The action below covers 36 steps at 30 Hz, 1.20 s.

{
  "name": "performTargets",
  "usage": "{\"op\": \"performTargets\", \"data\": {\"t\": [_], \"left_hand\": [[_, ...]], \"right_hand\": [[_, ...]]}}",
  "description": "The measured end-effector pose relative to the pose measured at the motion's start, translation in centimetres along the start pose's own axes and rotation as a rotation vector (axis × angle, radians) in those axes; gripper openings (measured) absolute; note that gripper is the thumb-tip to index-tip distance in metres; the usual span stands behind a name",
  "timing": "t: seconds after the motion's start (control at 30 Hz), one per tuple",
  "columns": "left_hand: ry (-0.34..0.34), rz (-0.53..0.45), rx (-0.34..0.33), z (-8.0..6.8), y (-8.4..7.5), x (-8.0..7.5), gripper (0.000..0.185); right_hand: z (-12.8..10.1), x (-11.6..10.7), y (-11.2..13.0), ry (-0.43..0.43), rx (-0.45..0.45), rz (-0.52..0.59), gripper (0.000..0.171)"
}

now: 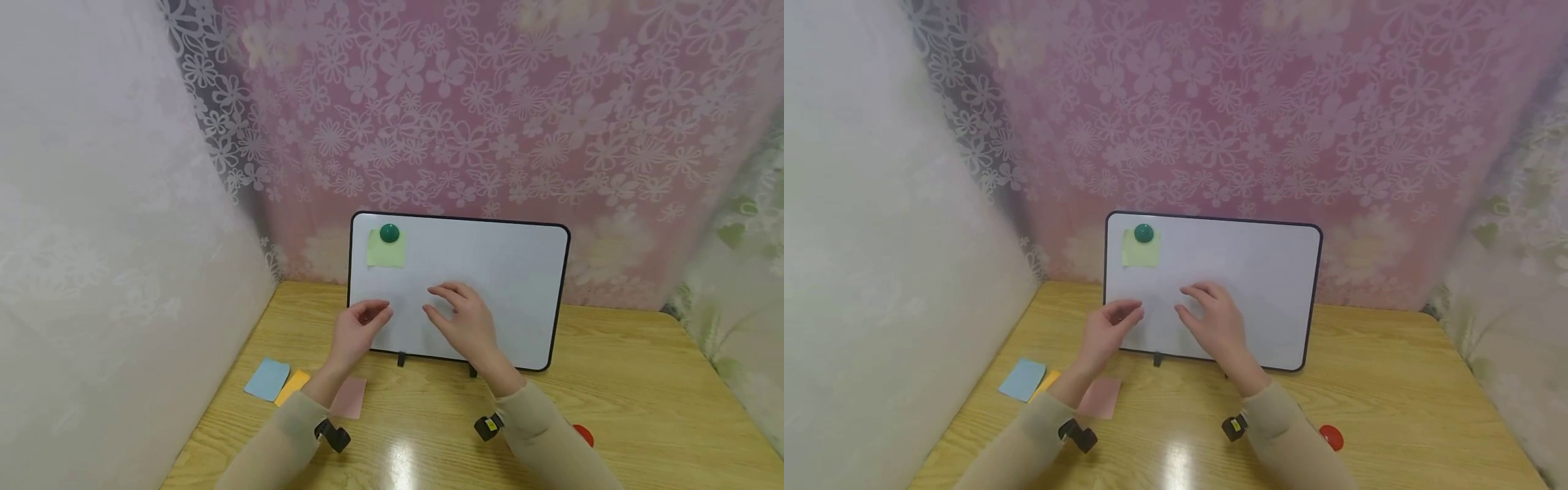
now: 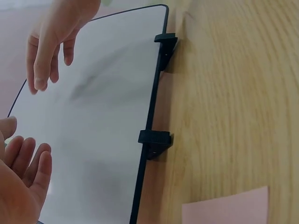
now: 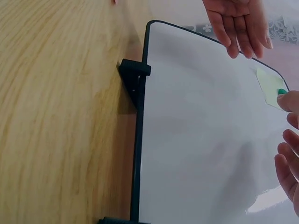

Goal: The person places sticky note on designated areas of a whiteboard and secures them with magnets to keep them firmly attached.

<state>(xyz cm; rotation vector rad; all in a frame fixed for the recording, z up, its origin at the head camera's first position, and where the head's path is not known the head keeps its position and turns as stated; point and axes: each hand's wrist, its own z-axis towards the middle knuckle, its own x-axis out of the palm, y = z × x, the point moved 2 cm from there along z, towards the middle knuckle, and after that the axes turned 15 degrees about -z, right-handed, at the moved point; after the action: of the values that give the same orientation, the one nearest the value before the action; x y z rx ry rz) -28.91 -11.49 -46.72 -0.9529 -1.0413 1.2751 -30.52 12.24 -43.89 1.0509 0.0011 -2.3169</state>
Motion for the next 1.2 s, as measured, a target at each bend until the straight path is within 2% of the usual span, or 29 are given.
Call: {"op": "performTargets", "data": {"t": [0.13, 0.33, 0.47, 0.67, 0.8, 1.2], "left_hand": [[0.069, 0.003, -0.052, -0.6, 0.5, 0.0, 0.034], [0.165, -0.039, -0.091, -1.3, 0.9, 0.1, 0.038], [0.196, -0.044, -0.11, -1.7, 1.0, 0.2, 0.038], [0.254, 0.007, -0.152, -2.4, 1.4, 0.0, 0.04], [0.282, 0.037, -0.164, -2.9, 1.8, -0.4, 0.042], [0.309, 0.095, -0.194, -4.9, 1.9, -2.5, 0.043]], "right_hand": [[-0.8, -0.3, -0.3, 0.017, -0.007, 0.02, 0.034], [-1.9, -0.6, -0.9, 0.063, -0.02, 0.054, 0.034], [-2.5, -0.8, -1.3, 0.089, -0.023, 0.084, 0.033], [-3.5, -1.4, -2.0, 0.122, -0.028, 0.083, 0.033], [-4.2, -1.8, -2.7, 0.152, -0.04, 0.082, 0.034], [-6.4, -3.3, -5.3, 0.216, -0.053, 0.073, 0.032]]}}
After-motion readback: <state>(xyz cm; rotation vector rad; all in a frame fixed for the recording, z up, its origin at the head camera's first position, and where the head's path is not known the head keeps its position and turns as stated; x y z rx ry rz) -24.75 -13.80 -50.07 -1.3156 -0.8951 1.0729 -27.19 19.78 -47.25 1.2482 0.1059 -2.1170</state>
